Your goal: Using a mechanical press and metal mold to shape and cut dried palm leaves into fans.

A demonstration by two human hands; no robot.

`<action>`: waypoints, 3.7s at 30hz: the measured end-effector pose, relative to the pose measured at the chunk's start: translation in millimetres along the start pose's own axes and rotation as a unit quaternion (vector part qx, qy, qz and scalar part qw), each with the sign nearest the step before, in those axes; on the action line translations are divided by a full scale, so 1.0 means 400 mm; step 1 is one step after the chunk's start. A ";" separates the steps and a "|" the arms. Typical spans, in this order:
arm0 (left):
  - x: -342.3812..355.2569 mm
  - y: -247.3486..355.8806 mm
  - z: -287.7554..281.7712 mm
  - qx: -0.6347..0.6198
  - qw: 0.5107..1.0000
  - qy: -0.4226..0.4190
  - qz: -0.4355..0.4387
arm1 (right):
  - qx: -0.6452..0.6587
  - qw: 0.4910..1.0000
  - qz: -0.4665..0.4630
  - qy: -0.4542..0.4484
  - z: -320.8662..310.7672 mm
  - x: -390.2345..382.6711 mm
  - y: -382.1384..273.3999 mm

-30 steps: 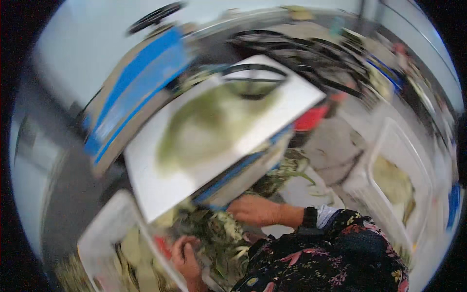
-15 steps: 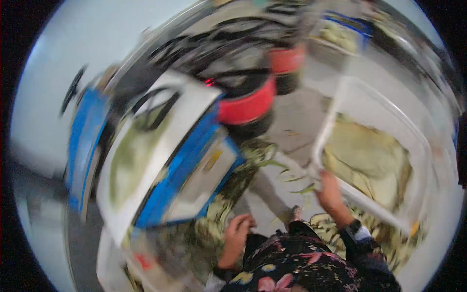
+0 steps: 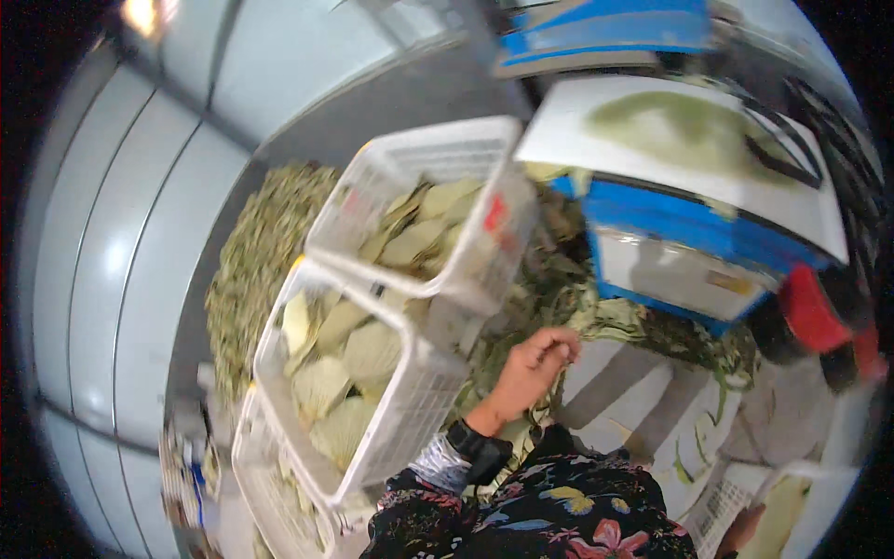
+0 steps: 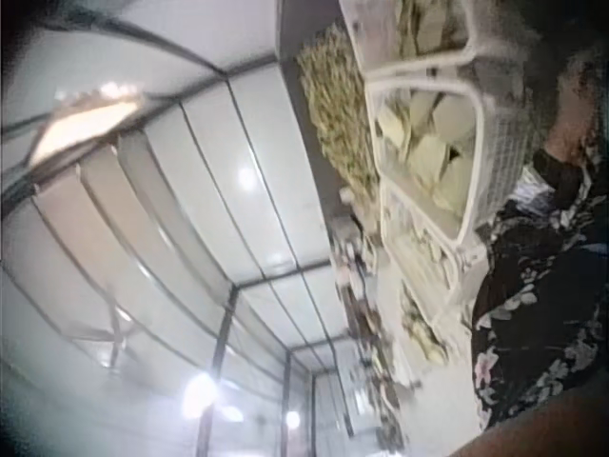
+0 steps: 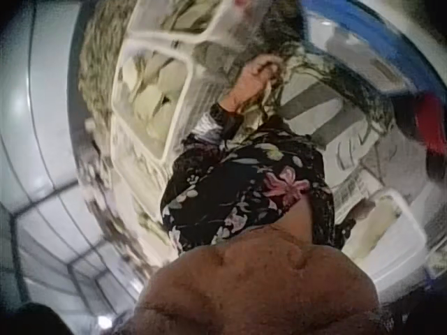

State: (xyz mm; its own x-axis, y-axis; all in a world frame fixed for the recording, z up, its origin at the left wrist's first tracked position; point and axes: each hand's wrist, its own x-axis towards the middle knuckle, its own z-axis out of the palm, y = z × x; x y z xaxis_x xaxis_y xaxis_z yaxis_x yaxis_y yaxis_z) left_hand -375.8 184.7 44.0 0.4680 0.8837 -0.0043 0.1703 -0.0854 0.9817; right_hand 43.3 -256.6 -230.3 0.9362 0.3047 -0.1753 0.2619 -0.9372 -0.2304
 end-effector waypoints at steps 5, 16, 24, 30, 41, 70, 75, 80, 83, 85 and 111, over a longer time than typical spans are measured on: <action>-0.176 -0.062 -0.441 -0.046 0.956 0.288 0.022 | -0.164 0.970 -0.152 0.096 0.012 -0.023 0.040; -0.479 -0.559 -1.351 0.389 0.696 0.592 -0.117 | 0.026 0.946 -0.319 -0.058 0.134 -0.456 -0.833; -0.489 -0.686 -1.650 0.482 0.655 0.543 -0.209 | -0.013 0.935 -0.325 -0.145 0.262 -0.581 -1.062; -0.415 -0.767 -1.752 0.549 0.599 0.514 -0.274 | -0.047 0.945 -0.282 -0.159 0.275 -0.585 -1.083; -0.321 -0.722 -1.726 0.469 0.616 0.386 -0.502 | -0.095 0.947 -0.251 -0.177 0.289 -0.573 -1.118; -0.528 -0.843 -1.859 0.580 0.621 0.352 -0.394 | -0.088 0.946 -0.212 -0.230 0.346 -0.546 -1.080; -0.428 -0.783 -1.755 0.167 0.569 0.750 -0.291 | -0.084 0.952 -0.172 -0.238 0.335 -0.537 -0.965; -0.200 -0.574 -1.551 0.024 0.801 0.596 0.045 | -0.133 0.954 -0.123 -0.237 0.545 -0.340 -0.587; -0.058 -0.248 -1.183 0.100 0.850 0.514 0.063 | -0.165 0.793 -0.330 -0.486 0.271 -0.617 -0.935; 0.017 -0.200 -0.994 0.114 0.908 0.390 0.099 | 0.028 0.853 -0.333 -0.402 0.235 -0.664 -0.937; 0.027 -0.095 0.837 0.114 0.690 -0.630 0.338 | 0.391 0.880 0.210 0.167 -0.167 -0.616 -0.248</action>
State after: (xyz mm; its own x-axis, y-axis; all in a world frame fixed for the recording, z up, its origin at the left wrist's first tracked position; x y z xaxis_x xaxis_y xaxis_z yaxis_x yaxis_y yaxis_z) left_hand -87.0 43.4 -56.9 0.8651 -0.4826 0.1367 -0.3914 -0.4790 0.7857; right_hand -197.9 -249.9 -100.3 0.9626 -0.2307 -0.1418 -0.2440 -0.5119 -0.8237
